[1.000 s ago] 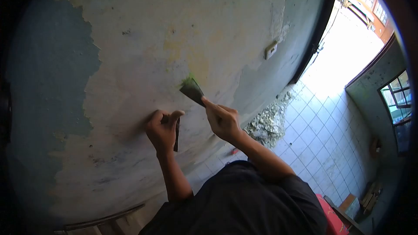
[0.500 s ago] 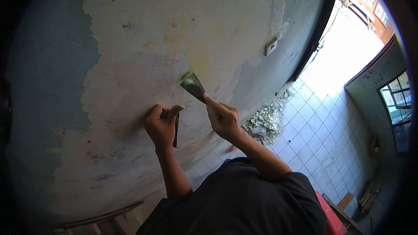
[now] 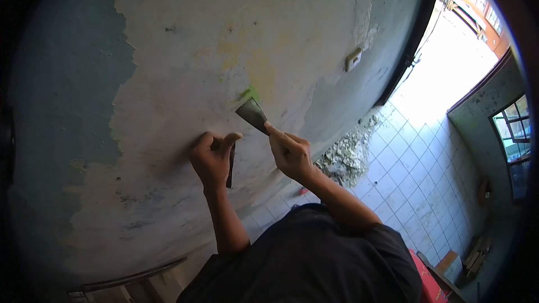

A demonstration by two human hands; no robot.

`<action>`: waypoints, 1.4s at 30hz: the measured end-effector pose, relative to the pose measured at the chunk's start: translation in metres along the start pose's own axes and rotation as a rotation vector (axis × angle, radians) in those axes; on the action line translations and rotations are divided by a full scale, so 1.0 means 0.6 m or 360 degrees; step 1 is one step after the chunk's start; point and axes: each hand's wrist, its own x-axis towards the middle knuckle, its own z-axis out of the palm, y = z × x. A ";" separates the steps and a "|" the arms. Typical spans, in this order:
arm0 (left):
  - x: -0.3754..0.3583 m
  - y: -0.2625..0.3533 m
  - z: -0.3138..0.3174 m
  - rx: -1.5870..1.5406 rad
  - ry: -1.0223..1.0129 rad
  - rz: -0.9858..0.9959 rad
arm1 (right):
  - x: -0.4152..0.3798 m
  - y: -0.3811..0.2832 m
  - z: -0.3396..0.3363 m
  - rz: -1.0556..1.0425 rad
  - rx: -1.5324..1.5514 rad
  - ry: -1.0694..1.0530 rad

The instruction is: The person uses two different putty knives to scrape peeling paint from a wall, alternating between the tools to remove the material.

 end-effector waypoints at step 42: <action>-0.005 0.063 0.131 -0.0541 -0.0082 -0.0228 | -0.015 -0.024 0.003 0.0421 0.0006 0.0041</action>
